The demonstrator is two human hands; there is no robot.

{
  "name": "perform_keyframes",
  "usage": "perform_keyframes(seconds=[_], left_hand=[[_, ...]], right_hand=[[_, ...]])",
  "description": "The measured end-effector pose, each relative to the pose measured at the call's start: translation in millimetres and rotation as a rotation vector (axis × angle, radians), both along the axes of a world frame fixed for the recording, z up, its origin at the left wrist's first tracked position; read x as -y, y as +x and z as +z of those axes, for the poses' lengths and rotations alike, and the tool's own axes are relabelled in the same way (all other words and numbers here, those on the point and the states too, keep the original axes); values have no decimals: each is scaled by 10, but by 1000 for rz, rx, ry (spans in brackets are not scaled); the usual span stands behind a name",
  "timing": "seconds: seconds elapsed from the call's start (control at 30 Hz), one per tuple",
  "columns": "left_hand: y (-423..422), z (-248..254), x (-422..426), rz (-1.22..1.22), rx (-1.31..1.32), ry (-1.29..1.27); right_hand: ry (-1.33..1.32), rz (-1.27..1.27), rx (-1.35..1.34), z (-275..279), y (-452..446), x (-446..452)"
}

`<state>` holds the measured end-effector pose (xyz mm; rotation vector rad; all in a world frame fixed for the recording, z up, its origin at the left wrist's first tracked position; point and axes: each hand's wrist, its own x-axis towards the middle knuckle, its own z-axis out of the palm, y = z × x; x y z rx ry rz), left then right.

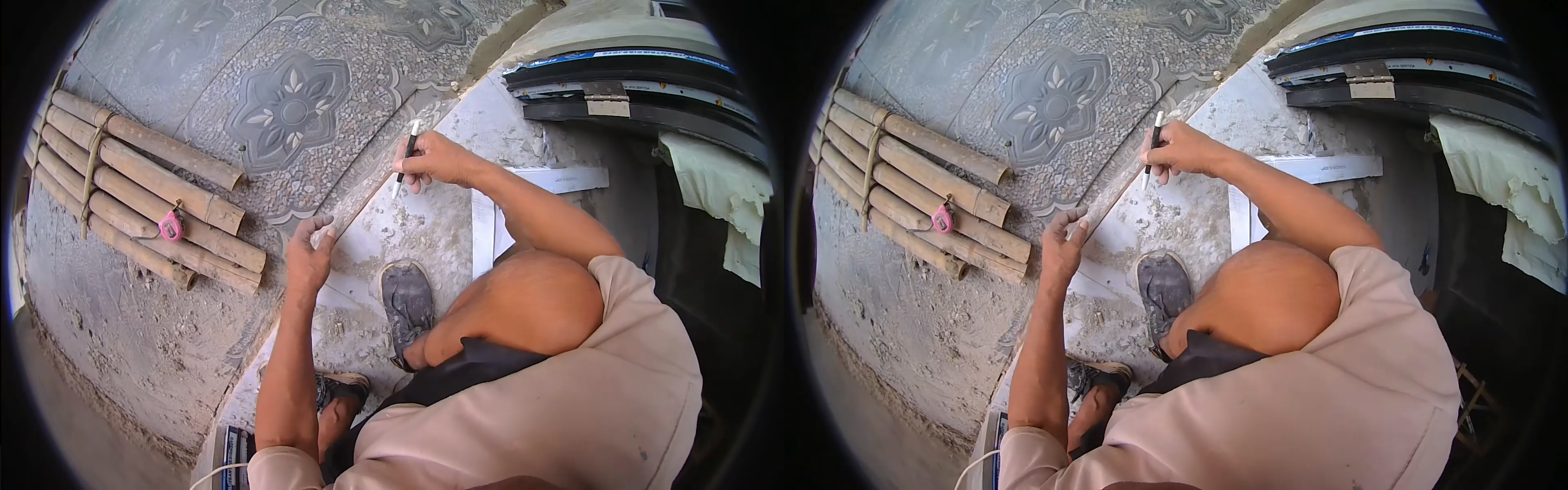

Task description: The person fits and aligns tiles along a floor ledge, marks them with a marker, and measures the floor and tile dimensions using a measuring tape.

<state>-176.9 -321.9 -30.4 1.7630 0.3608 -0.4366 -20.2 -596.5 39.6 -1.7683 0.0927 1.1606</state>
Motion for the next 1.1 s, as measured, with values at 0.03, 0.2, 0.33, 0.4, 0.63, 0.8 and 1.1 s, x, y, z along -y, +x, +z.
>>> perform_keyframes(seconds=[0.03, 0.2, 0.33, 0.4, 0.63, 0.8, 1.1], left_hand=[[-14, 80, 76, -5, 33, 20], [-198, 468, 469, 13, -111, -291], [-309, 537, 626, 169, -203, -440], [-336, 493, 619, 203, -323, -528], [-492, 506, 602, 225, -309, -413], [-573, 457, 601, 242, -268, -335], [-592, 372, 659, 222, -251, -346]], right_hand=[[42, 7, -62, 13, -62, -41], [115, 50, -172, 1, -358, -291], [47, 106, -158, -7, -418, -408], [73, 112, -187, 15, -459, -463], [93, 194, -166, 106, -601, -673], [89, 219, -205, 42, -663, -634], [70, 228, -192, -112, -645, -435]])
